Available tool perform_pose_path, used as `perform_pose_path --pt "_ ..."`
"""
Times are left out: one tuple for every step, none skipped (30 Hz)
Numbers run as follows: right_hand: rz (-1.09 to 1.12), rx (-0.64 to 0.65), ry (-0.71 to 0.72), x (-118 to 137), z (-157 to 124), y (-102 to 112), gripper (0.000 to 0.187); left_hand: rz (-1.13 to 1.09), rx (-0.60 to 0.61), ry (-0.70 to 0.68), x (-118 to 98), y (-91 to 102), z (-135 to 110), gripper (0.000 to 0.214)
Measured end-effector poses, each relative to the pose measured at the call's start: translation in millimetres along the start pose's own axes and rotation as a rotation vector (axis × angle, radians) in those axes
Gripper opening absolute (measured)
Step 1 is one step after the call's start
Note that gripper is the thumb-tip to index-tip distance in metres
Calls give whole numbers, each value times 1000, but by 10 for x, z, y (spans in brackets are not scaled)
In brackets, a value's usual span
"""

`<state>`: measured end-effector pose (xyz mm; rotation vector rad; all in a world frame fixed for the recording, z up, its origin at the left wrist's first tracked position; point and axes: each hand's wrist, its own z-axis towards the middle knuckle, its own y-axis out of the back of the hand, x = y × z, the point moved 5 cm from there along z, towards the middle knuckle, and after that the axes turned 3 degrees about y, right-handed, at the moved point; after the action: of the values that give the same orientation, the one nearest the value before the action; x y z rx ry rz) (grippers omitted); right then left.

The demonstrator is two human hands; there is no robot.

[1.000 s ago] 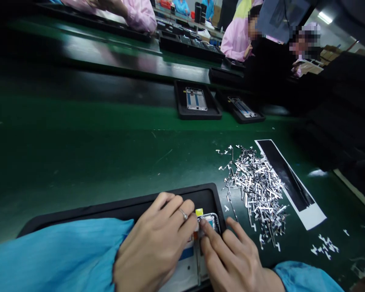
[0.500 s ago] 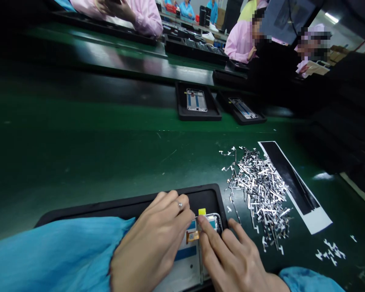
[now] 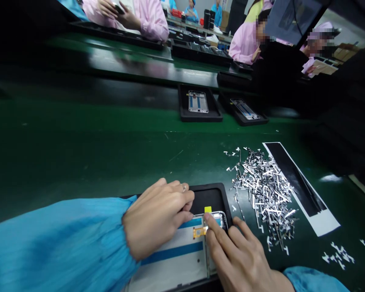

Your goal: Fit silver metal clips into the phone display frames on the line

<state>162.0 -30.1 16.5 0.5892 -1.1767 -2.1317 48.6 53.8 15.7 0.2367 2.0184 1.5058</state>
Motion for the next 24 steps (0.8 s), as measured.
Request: perform_pose_path --pt "11 13 -9 -7 -4 2 33 -14 15 19 4 0 1 20" --pt "23 23 -17 -13 -9 6 32 -36 23 31 13 1 -5 21" --pt "33 26 -25 -19 -13 14 31 -66 27 36 25 3 -16 22" --pt "39 24 -29 -25 -17 23 31 -102 25 32 40 7 -32 22" --pt "42 22 -30 -29 -20 32 31 -142 18 22 59 14 -52 20" --pt "43 26 -27 -32 -21 37 32 -181 12 12 80 20 -74 18" --pt "41 37 -18 -32 -20 38 32 -212 15 7 104 22 -96 16" --pt "34 53 -1 -29 -17 35 33 -228 17 9 129 22 -115 16" --pt "22 67 26 -20 -11 33 34 -227 10 12 149 24 -130 16" --pt "6 71 65 -5 -5 34 34 -214 -5 16 161 28 -140 16" --pt "-11 73 106 12 1 34 34 -195 -21 16 164 30 -145 16" --pt "-26 77 140 27 7 32 35 -176 -33 12 157 27 -146 16" --pt "-35 90 165 39 12 24 37 -161 -41 10 144 21 -144 16" --pt "-41 113 176 46 16 9 38 -152 -46 11 129 12 -141 16" --pt "-43 136 175 50 21 -7 40 -148 -50 14 115 4 -139 15" --pt "-45 159 164 52 26 -25 42 -144 -55 17 103 -1 -140 15" --pt "-48 170 150 56 35 -39 44 -139 -61 18 96 0 -145 16" --pt "-54 164 133 62 47 -46 45 -135 -67 19 98 8 -154 16" --pt "-62 144 118 71 63 -48 46 -129 -76 21 113 25 -168 16" --pt "-70 115 104 80 81 -47 47 -119 -90 28 142 51 -183 15" --pt "-78 83 96 90 99 -46 47 -102 -112 41 187 86 -198 13" --pt "-86 52 95 101 114 -46 46 -76 -137 61 244 123 -213 9" --pt "-94 28 101 109 123 -50 46 -43 -161 86 307 156 -227 10" --pt "-104 8 115 115 124 -56 45 -9 -177 112 368 179 -238 13"
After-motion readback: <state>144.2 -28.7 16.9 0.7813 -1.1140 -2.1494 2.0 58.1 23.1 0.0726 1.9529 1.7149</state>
